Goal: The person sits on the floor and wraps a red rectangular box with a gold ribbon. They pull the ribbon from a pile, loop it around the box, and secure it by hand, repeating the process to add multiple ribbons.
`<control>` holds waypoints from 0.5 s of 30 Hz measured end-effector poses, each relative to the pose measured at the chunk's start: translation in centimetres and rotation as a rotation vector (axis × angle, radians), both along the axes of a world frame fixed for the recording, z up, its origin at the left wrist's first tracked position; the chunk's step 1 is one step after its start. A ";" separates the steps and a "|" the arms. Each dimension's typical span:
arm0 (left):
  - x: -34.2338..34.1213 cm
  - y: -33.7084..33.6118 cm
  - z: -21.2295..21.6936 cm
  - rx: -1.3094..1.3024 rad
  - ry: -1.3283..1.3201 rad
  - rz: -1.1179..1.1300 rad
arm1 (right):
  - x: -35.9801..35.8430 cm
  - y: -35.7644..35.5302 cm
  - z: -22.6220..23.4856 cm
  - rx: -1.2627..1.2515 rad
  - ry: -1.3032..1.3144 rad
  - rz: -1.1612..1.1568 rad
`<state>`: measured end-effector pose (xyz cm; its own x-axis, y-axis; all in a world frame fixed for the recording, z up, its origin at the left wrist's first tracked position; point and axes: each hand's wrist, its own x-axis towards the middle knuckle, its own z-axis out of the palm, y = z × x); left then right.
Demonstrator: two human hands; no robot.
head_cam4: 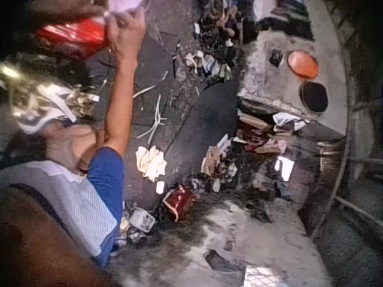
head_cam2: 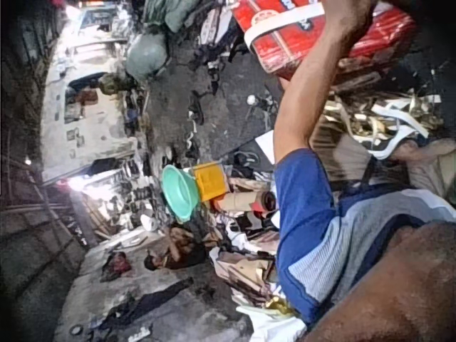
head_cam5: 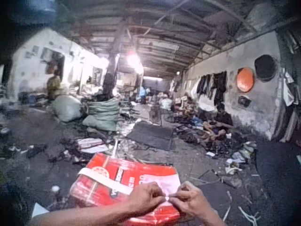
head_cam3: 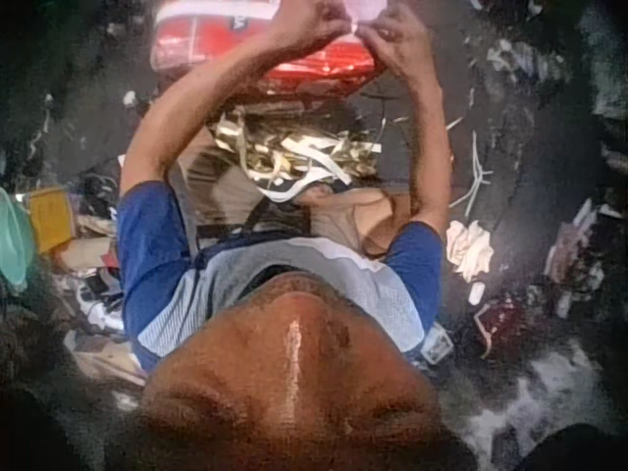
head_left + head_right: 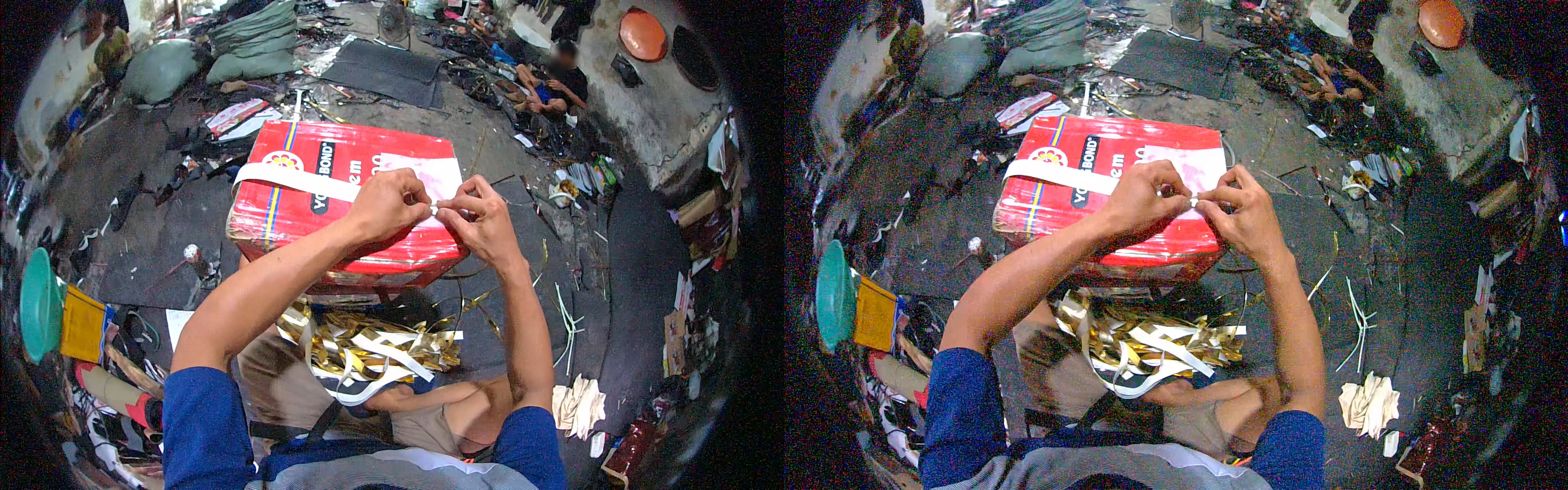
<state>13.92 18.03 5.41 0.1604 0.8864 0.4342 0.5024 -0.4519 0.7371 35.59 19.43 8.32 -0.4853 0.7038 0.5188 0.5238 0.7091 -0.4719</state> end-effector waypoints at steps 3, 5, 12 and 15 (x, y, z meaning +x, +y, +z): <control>0.0 0.1 0.2 0.039 0.022 0.015 | -0.7 -0.7 0.3 -0.085 0.012 -0.109; 0.2 0.0 0.2 0.074 0.060 0.035 | -0.8 -0.4 -0.5 -0.041 0.043 -0.130; 0.8 -0.1 1.0 0.015 0.084 0.125 | -1.9 0.6 -1.8 -0.532 0.378 -0.173; 0.3 1.5 2.0 -0.050 0.213 0.032 | -1.5 2.0 -2.7 -0.533 0.395 -0.157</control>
